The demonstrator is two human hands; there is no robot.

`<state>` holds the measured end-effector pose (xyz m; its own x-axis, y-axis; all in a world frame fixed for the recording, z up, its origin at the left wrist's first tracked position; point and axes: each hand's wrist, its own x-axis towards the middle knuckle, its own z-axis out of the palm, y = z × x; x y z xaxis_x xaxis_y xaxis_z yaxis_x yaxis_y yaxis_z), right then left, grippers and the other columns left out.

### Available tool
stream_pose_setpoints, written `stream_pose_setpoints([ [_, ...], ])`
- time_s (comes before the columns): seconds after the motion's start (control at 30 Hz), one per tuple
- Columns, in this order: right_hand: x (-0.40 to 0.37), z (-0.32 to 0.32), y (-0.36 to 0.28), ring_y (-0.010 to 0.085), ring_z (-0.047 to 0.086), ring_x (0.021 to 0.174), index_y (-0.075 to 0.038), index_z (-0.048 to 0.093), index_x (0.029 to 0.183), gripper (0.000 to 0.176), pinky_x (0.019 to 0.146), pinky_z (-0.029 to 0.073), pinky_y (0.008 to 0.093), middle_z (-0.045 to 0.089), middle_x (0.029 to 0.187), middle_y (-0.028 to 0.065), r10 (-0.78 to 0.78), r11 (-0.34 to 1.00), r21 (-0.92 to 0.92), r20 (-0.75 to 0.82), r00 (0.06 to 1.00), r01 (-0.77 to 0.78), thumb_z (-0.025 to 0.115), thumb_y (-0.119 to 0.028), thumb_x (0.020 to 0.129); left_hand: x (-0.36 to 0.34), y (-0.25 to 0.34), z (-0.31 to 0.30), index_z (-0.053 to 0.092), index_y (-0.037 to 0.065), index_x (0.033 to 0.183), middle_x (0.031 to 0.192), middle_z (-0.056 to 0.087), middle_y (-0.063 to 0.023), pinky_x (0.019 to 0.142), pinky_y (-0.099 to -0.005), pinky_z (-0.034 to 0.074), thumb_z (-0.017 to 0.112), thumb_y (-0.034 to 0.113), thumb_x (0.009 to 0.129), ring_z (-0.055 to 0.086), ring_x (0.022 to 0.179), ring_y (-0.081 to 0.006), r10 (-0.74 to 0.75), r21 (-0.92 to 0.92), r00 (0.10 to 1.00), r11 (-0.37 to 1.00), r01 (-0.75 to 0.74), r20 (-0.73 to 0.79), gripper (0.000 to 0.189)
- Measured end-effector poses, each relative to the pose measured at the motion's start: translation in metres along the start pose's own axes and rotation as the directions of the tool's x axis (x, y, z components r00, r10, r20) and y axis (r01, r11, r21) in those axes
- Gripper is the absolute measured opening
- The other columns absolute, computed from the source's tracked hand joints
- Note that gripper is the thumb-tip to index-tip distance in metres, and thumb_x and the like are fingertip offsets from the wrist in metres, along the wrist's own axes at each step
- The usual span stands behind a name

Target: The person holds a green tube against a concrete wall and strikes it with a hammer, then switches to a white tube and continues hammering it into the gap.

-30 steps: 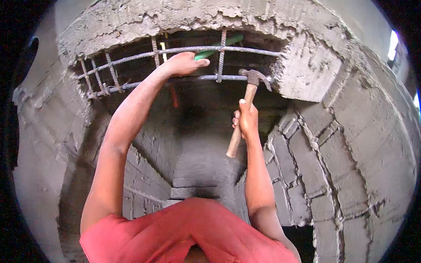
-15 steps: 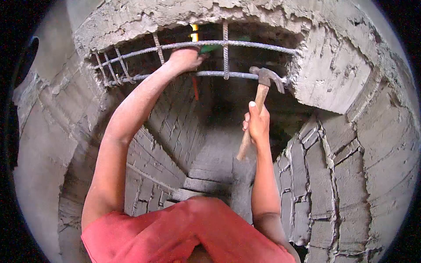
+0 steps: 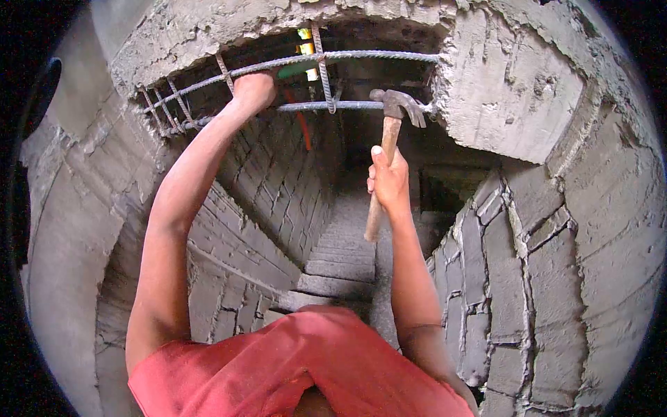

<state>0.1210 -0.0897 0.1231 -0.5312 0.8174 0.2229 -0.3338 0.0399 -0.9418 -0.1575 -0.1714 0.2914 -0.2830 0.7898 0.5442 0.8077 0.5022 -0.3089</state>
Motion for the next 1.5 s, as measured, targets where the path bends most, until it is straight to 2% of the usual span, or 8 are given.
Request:
stream_pose_setpoints([
  [0.1,0.002,-0.003,0.003,0.0097,0.046,0.042,-0.01,0.044,0.089,0.03,0.038,0.039,0.0254,0.046,0.059,0.0007,0.001,1.0,0.002,0.007,1.0,-0.001,0.055,-0.036,0.098,0.002,0.0,0.003,0.063,0.008,0.117,0.11,0.066,-0.0225,0.08,-0.0494,0.055,0.055,0.019,0.083,0.066,0.099,-0.0378,-0.04,0.009,0.997,0.999,0.041,-0.059,0.036],
  [0.3,0.006,-0.009,0.009,0.0089,0.047,0.045,-0.007,0.047,0.092,0.035,0.041,0.04,0.0251,0.046,0.06,0.0001,-0.019,1.0,-0.001,0.031,0.999,0.019,0.058,-0.04,0.096,0.004,-0.002,-0.007,0.062,0.002,0.112,0.111,0.065,-0.0227,0.09,-0.0466,0.051,0.057,0.034,0.083,0.064,0.103,-0.0371,-0.001,0.024,0.989,1.0,-0.002,0.15,0.044],
  [0.53,0.011,-0.011,0.015,0.0088,0.048,0.049,-0.007,0.048,0.087,0.032,0.045,0.042,0.0253,0.048,0.063,0.0,-0.041,0.998,-0.045,0.022,0.999,0.042,0.06,-0.036,0.095,0.024,-0.024,0.036,0.064,0.0,0.112,0.115,0.063,-0.0245,0.086,-0.0477,0.052,0.053,0.022,0.085,0.062,0.105,-0.0398,-0.02,-0.044,1.0,0.999,0.02,0.014,0.036],
  [0.67,0.013,-0.014,0.014,0.009,0.049,0.049,-0.007,0.05,0.088,0.027,0.046,0.043,0.0252,0.048,0.063,-0.0002,-0.019,0.998,-0.063,0.041,0.999,0.022,0.059,-0.032,0.094,0.022,-0.025,0.03,0.07,0.001,0.099,0.104,0.067,-0.0241,0.08,-0.0499,0.054,0.053,0.021,0.083,0.067,0.092,-0.0391,0.062,0.077,0.98,0.994,-0.078,0.191,0.03],
  [0.8,0.011,-0.014,0.01,0.0089,0.05,0.05,-0.005,0.051,0.092,0.023,0.047,0.043,0.0246,0.05,0.066,0.0006,-0.023,0.999,-0.039,0.047,0.999,0.024,0.058,-0.026,0.094,0.051,-0.042,0.069,0.071,0.004,0.103,0.111,0.067,-0.0205,0.082,-0.0465,0.055,0.056,0.018,0.083,0.066,0.1,-0.0359,-0.049,0.016,0.998,0.999,0.048,0.042,0.028],
  [1.17,0.007,-0.005,0.012,0.0111,0.054,0.051,-0.007,0.05,0.092,0.02,0.047,0.044,0.0262,0.051,0.067,0.0013,-0.049,0.992,-0.114,-0.011,0.999,0.048,0.059,-0.024,0.094,0.045,-0.027,0.037,0.06,0.004,0.124,0.133,0.055,-0.0211,0.1,-0.0458,0.045,0.043,0.018,0.092,0.055,0.122,-0.0327,-0.136,-0.041,0.982,0.989,0.142,0.134,0.039],
  [1.27,0.009,0.0,0.016,0.011,0.054,0.052,-0.005,0.051,0.092,0.019,0.047,0.044,0.026,0.052,0.07,0.0023,-0.087,0.99,-0.11,-0.02,0.996,0.084,0.062,-0.02,0.093,0.034,-0.022,0.023,0.061,0.002,0.123,0.125,0.062,-0.0185,0.092,-0.0434,0.052,0.047,0.017,0.091,0.062,0.112,-0.0309,-0.077,0.037,0.949,0.997,0.069,0.305,0.038],
  [1.5,0.001,0.01,0.003,0.0094,0.048,0.048,-0.005,0.052,0.095,0.023,0.044,0.041,0.0253,0.051,0.066,0.0021,-0.154,0.986,0.071,0.018,0.988,0.153,0.058,-0.027,0.096,0.038,-0.018,0.025,0.059,0.005,0.126,0.126,0.061,-0.0181,0.092,-0.0441,0.051,0.046,0.019,0.09,0.062,0.112,-0.0345,-0.071,-0.071,0.974,0.994,0.088,0.216,0.041],
])
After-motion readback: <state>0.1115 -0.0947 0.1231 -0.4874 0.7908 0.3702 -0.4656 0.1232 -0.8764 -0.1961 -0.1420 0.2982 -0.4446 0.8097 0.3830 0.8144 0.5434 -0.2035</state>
